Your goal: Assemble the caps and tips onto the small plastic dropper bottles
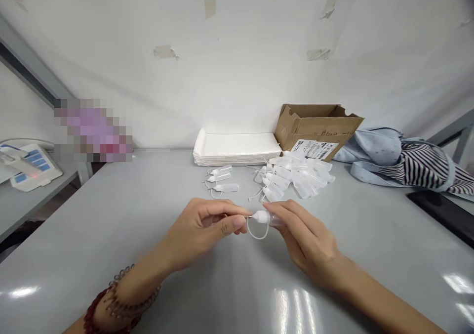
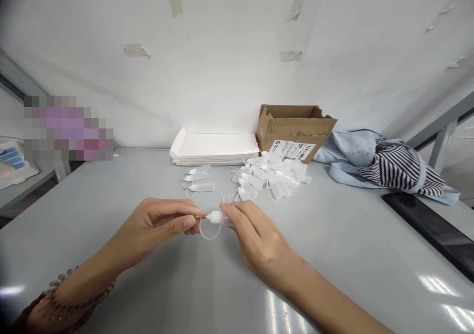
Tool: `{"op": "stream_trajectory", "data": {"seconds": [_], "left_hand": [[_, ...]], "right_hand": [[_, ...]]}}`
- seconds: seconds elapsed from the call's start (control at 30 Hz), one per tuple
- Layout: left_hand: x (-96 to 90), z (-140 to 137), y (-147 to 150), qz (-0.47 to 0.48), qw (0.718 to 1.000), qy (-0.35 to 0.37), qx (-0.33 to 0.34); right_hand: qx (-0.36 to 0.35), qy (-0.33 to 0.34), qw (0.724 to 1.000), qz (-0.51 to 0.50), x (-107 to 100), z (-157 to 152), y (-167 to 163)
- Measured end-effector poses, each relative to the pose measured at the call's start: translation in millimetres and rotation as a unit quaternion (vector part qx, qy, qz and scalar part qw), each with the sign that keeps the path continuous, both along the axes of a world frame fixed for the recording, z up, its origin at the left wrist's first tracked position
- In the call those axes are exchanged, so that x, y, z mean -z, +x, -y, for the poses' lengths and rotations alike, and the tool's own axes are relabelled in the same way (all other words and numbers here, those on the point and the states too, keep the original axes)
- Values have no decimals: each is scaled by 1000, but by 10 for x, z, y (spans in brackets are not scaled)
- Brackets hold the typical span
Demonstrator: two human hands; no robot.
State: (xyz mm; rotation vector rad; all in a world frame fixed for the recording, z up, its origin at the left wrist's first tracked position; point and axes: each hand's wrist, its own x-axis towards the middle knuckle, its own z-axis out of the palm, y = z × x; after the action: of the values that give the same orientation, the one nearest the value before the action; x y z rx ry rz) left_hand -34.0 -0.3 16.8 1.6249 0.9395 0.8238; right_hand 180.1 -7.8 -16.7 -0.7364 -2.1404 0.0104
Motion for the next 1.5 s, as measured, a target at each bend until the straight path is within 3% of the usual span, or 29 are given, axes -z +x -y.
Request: {"op": "stream_trajectory", "data": {"seconds": [0.17,0.37,0.67,1.03,1.5], "left_hand": [[81,-65,-7,116,983,-136,44],[150,-62,19,162,964,-203,63],[203,-71,42,157,961,-217,69],[218,-24,65,260,920,-277,99],[228,-23,42,253,923,-273,97]], "right_hand": [[-7,-1,1000,-15,23,17,-4],[-20,20,1000,-9,93,26,-17],[-7,47,999,-6,160,20,-11],[-26,-25,998,-54,18,66,-80],[-38,-33,998,-36,46,45,-39]]}}
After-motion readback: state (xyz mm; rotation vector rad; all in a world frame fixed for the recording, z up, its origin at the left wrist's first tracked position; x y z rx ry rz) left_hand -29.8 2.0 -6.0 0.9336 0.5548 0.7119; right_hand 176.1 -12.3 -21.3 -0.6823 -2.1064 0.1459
